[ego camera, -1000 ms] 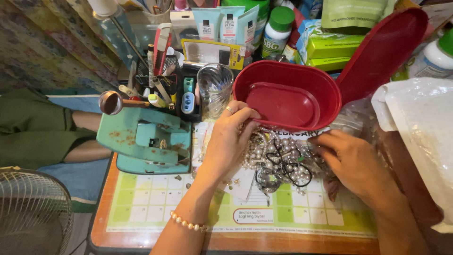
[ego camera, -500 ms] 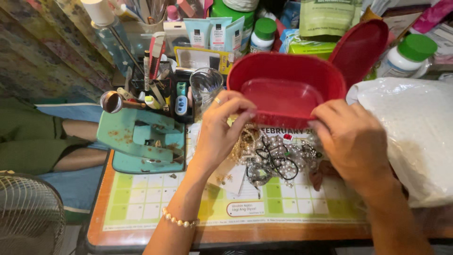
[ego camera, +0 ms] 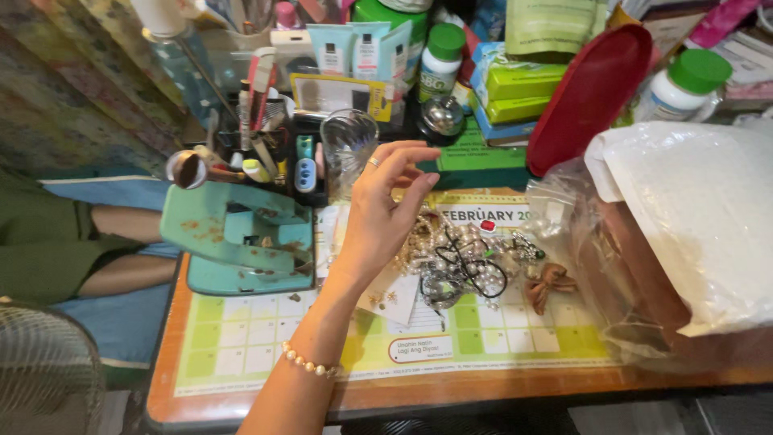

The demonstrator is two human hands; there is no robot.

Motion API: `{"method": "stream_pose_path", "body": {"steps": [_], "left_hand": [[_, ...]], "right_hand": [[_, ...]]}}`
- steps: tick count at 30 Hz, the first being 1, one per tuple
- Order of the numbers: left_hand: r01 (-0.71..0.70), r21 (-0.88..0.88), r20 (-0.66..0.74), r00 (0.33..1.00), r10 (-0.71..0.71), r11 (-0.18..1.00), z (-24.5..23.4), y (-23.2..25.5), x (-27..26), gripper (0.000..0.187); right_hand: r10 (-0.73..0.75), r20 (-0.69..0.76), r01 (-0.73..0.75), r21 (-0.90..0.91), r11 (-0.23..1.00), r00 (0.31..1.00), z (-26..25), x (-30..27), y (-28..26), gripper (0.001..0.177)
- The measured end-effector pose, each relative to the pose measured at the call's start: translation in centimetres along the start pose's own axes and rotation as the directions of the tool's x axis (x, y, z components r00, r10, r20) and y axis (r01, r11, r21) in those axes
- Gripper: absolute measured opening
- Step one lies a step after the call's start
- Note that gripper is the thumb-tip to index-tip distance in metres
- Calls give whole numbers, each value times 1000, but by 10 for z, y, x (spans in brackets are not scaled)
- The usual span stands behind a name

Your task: The person handles small jewelry items and a pearl necklace on a cluttered table. They pick up and examine a small item, then place it into a red container. They then pick up a pearl necklace, inspect it, and place it into the same red container.

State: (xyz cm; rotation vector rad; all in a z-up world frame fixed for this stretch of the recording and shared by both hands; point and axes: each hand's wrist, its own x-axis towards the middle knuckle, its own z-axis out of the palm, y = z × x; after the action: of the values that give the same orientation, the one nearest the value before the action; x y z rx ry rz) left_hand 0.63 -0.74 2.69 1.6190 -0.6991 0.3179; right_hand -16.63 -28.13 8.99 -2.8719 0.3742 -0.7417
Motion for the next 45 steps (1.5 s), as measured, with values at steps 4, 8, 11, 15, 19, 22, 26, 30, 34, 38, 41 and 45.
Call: {"method": "stream_pose_path", "body": {"steps": [4, 8, 11, 15, 19, 22, 26, 30, 34, 38, 41, 45], "left_hand": [[-42, -3, 30, 999, 42, 999, 7, -9, -1, 24], [30, -18, 19, 999, -30, 999, 7, -15, -2, 25], [89, 0, 20, 996, -89, 996, 6, -18, -3, 25], [149, -54, 47, 988, -146, 987, 6, -22, -6, 25], [182, -97, 43, 983, -179, 978, 5, -26, -5, 25], [180, -107, 44, 983, -176, 978, 5, -28, -6, 25], [175, -113, 23, 985, -173, 978, 6, -28, -11, 26], [166, -87, -29, 985, -169, 982, 3, -27, -10, 25], [171, -18, -85, 982, -171, 985, 0, -25, -9, 23], [238, 91, -44, 971, -234, 967, 0, -23, -12, 19], [165, 196, -2, 986, -168, 967, 0, -24, -13, 20], [5, 303, 125, 991, -44, 953, 6, -21, -18, 28]], "right_hand": [[78, 30, -78, -11, 997, 997, -15, -25, 22, 19], [127, 44, -126, -32, 992, 991, -35, -41, 46, 19], [176, 62, -175, -28, 984, 982, -48, -58, 58, 19], [224, 63, -221, -46, 974, 973, -66, -77, 74, 19], [232, 66, -230, -36, 972, 970, -71, -80, 80, 19], [231, 84, -230, -19, 973, 969, -71, -82, 79, 19], [219, 92, -219, -13, 976, 971, -67, -71, 76, 19], [176, 85, -177, 6, 984, 981, -48, -41, 66, 19], [112, 77, -113, 16, 993, 991, -31, -10, 52, 20], [-2, 76, -1, 32, 999, 997, -13, 20, 37, 20], [-117, 90, 112, 58, 992, 989, -4, 35, 25, 20], [-257, 139, 248, 79, 966, 956, 2, 72, 10, 20]]}}
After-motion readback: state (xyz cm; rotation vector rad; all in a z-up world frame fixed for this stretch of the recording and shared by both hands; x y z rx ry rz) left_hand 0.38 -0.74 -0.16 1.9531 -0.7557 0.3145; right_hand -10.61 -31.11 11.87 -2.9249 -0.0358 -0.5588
